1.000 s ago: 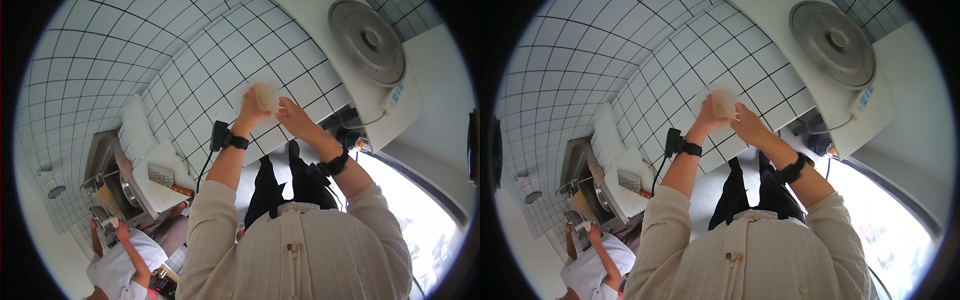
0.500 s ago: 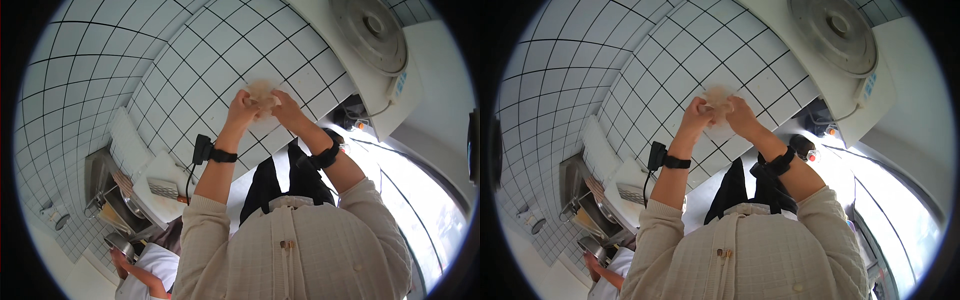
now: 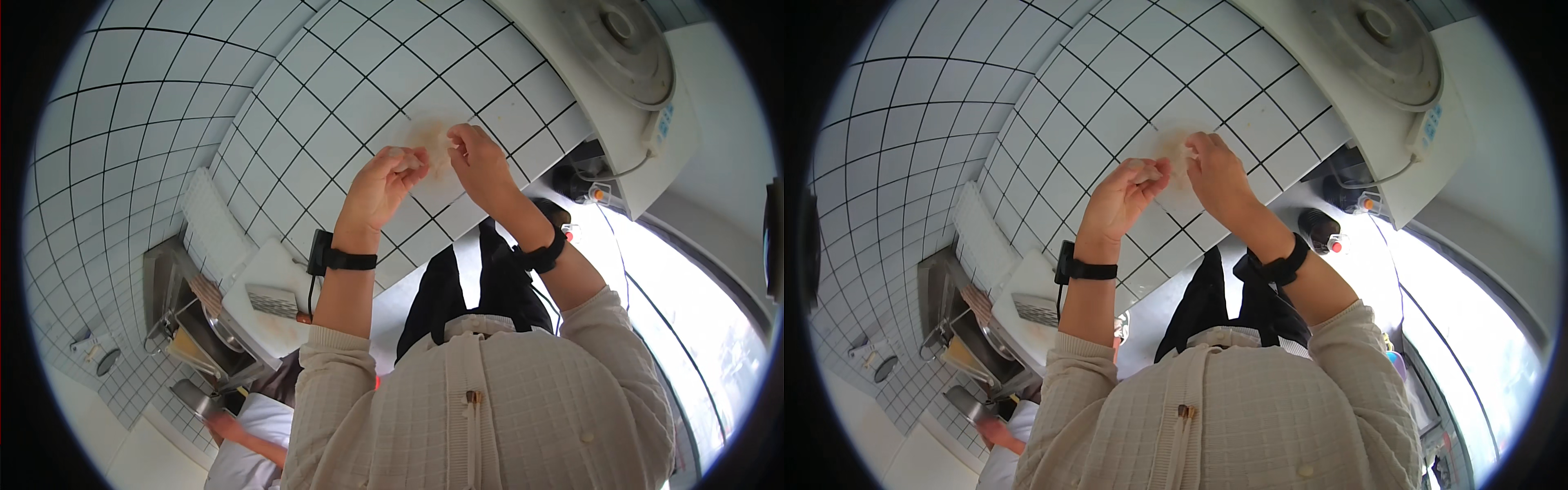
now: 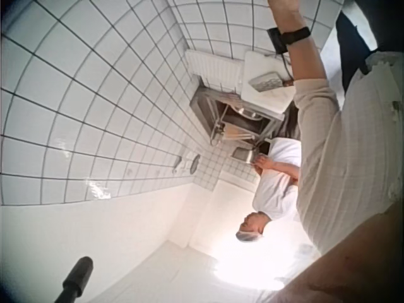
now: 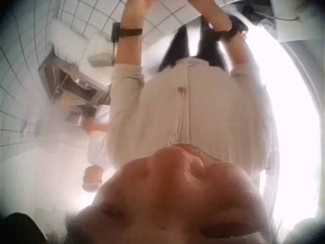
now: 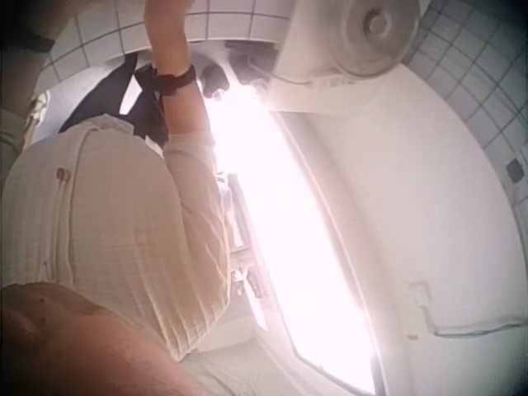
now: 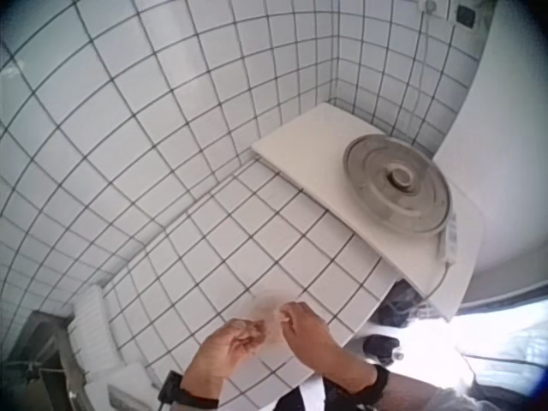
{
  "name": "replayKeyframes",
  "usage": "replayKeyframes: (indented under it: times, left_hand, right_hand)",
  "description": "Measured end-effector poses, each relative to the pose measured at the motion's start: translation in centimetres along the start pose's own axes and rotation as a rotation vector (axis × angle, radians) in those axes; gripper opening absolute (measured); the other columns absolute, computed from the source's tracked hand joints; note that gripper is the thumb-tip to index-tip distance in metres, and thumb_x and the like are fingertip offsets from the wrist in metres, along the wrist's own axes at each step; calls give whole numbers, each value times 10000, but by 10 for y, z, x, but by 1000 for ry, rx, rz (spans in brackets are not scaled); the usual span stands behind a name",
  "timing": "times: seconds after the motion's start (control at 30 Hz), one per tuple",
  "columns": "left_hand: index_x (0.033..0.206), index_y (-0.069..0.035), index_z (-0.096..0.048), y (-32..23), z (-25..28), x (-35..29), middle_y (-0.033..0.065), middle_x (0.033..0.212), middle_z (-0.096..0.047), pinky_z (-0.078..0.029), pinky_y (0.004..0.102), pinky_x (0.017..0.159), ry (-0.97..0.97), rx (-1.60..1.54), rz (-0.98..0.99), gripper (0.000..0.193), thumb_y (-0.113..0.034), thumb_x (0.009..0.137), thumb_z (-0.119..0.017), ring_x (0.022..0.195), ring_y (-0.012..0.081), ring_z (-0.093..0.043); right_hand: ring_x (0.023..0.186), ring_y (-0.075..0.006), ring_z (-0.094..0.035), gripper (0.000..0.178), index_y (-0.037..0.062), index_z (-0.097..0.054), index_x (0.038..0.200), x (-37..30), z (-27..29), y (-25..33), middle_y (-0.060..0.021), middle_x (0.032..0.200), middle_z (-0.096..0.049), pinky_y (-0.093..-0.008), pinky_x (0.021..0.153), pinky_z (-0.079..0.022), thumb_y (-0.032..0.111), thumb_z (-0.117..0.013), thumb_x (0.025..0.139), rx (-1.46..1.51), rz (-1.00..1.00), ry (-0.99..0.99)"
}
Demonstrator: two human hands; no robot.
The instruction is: Filling dumpling wrappers with ground meat and folding them.
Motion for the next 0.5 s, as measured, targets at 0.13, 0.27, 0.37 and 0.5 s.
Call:
replayKeyframes:
  times: [0.13,0.27,0.37,0.5]
  left_hand:
    - [1052,59,-593,-2,-6,-6,167,1006,-636,-463,377,966,85,-51,27,231,-136,935,-551,1109,271,-577]
    - [1103,26,-579,5,-11,-10,141,1020,-630,-458,376,964,94,66,1,232,-149,955,-537,1078,234,-586]
    - [1137,3,-552,6,-22,-18,97,1041,-629,-463,366,952,77,243,-53,221,-134,964,-534,1052,195,-587]
    - [1164,-16,-519,5,-26,-22,67,1051,-629,-472,351,929,55,306,-87,245,-114,947,-574,1023,161,-589]
  right_hand:
    - [804,-307,-623,220,46,-589,1080,-10,-7,36,-147,954,-599,-376,712,-513,107,-621,871,231,50,132]
    - [778,-270,-621,174,33,-633,1018,-13,-15,38,-122,916,-617,-337,695,-515,89,-641,853,205,92,127]
    - [722,-226,-626,132,20,-652,970,-13,-17,25,-107,853,-638,-310,652,-514,69,-634,849,293,19,121]
    - [634,-152,-609,139,3,-651,966,-11,-10,12,-90,789,-653,-279,588,-503,69,-638,845,319,-117,143]
Point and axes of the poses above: each hand's wrist, its own x-axis towards the middle knuckle, its own z-axis out of the back of the hand, y = z × x, the point moved 7 cm from there along x, towards the middle knuckle
